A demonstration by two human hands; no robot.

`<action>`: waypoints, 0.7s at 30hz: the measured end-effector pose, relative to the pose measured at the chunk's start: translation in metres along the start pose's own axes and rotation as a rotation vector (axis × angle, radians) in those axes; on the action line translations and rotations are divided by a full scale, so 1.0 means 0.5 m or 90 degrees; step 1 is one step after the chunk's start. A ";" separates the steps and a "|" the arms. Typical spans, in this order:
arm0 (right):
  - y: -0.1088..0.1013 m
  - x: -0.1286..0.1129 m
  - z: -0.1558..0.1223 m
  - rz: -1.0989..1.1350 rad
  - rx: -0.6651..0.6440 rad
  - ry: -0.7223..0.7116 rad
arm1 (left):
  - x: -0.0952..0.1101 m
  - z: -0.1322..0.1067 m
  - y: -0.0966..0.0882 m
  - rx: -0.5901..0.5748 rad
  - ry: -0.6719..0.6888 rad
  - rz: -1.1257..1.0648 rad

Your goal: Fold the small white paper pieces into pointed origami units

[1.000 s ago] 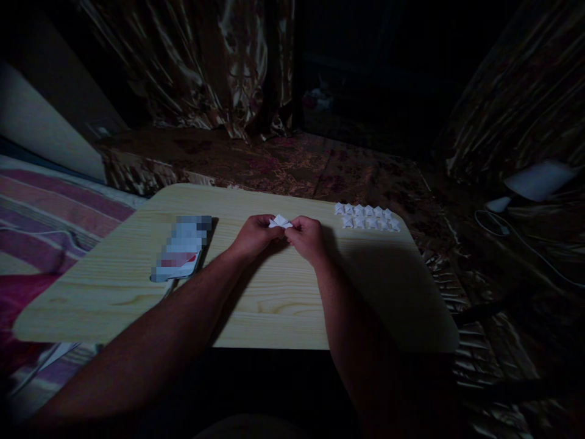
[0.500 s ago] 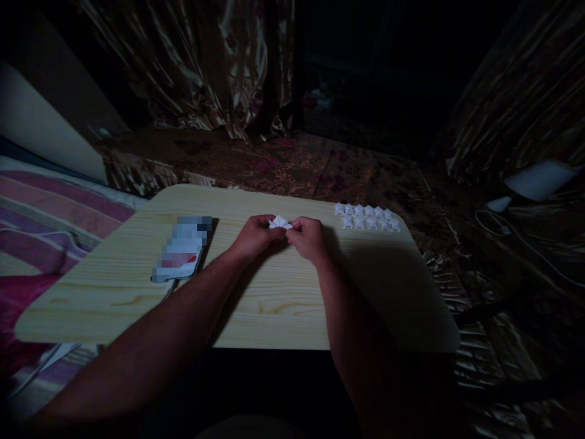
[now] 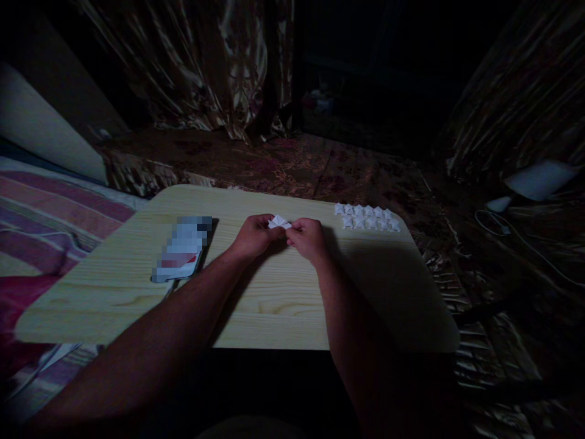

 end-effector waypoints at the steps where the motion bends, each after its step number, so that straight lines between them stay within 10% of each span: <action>1: 0.001 0.001 0.001 -0.002 -0.003 0.000 | -0.001 0.000 -0.001 0.003 0.005 0.015; 21: -0.005 -0.006 -0.003 0.024 0.026 -0.021 | -0.006 0.002 0.003 -0.006 -0.039 -0.034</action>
Point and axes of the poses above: each hand's wrist, its own z-axis towards the middle knuckle, its own y-axis out of the palm, x = y × z, the point moved 2 cm from there along z, towards the middle knuckle, and after that the axes turned 7 degrees about -z, right-handed, at the moved point
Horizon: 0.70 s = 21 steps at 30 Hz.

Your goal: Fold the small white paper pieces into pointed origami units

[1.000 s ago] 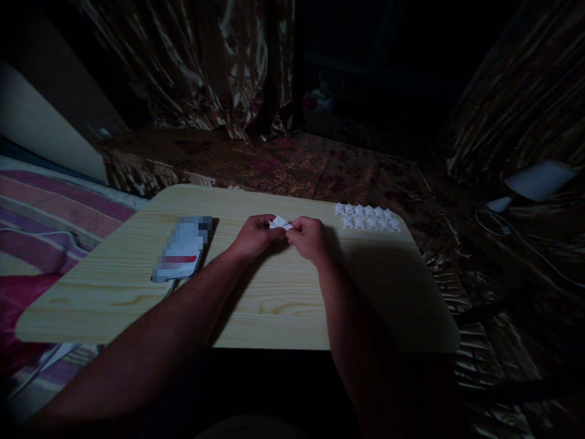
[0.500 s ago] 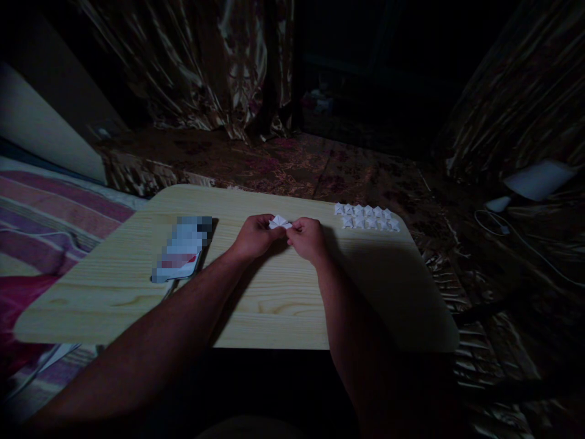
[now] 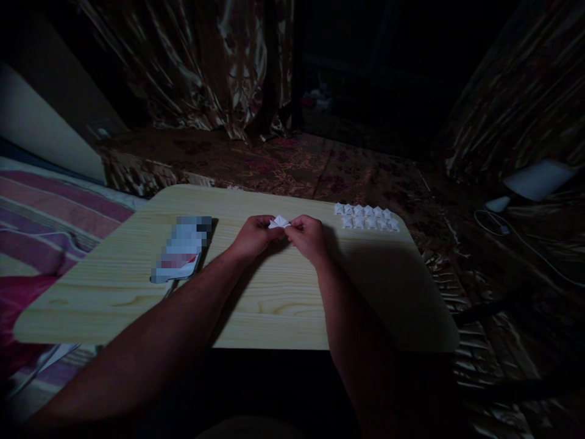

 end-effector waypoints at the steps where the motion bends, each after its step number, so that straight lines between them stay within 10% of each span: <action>1: -0.001 -0.002 -0.001 0.006 0.005 -0.002 | 0.000 0.000 0.001 -0.005 0.000 -0.001; 21: -0.004 -0.010 -0.007 0.026 0.000 -0.030 | 0.013 -0.005 0.005 0.018 0.032 -0.018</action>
Point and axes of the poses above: each hand's wrist, its own z-axis towards the middle knuckle, its own y-axis out of the palm, x = y × z, the point moved 2 cm from there along z, towards the middle knuckle, and after that the axes turned 7 degrees about -z, right-handed, at the moved point
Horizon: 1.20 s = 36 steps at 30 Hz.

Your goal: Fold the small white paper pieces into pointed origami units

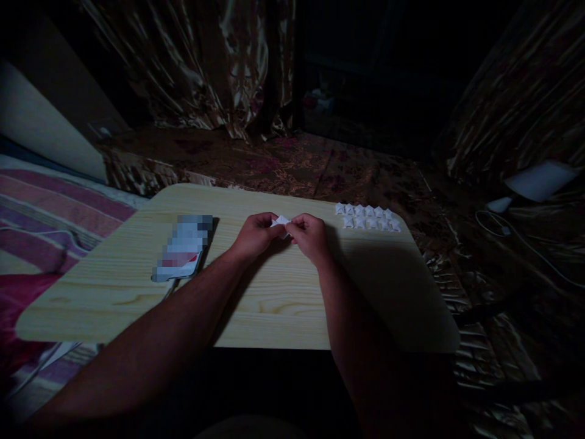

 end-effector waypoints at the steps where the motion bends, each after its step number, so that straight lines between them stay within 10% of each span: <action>1: 0.000 0.002 0.000 0.000 0.001 -0.002 | -0.001 0.000 0.000 -0.002 -0.001 0.000; 36: -0.010 0.009 0.011 -0.051 0.088 -0.129 | 0.006 0.005 -0.004 0.069 0.018 -0.057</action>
Point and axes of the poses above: each hand's wrist, its own z-axis towards the middle knuckle, its own y-axis out of the palm, x = y × z, the point moved 2 cm from there along z, towards the middle knuckle, and after that the axes turned 7 degrees about -z, right-handed, at the moved point
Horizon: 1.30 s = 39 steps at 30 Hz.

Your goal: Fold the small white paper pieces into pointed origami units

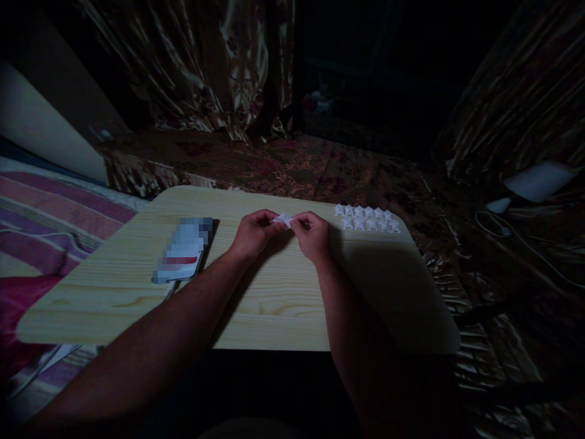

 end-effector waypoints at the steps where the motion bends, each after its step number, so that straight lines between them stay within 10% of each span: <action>1: 0.000 -0.001 0.000 0.001 0.005 0.005 | 0.001 0.000 0.000 0.008 0.001 0.006; 7: -0.003 -0.020 -0.008 -0.023 0.088 -0.012 | 0.004 0.002 -0.007 0.073 0.061 0.074; 13: 0.020 -0.021 -0.015 0.019 -0.008 -0.009 | 0.019 -0.011 -0.003 0.090 0.146 0.170; 27: 0.014 -0.006 -0.006 0.027 0.028 0.021 | 0.025 -0.026 0.018 -0.040 0.246 0.272; 35: 0.010 -0.010 -0.005 0.023 0.027 0.076 | 0.024 -0.011 0.001 0.051 0.168 0.168; 39: 0.011 -0.014 -0.007 0.041 -0.025 0.075 | 0.010 -0.001 0.000 -0.039 0.036 0.024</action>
Point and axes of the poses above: each hand's wrist, its own z-axis towards the middle knuckle, its own y-axis out of the palm, x = y × z, the point moved 2 cm from there along z, towards the middle knuckle, and after that the axes turned 7 degrees about -z, right-handed, at the moved point
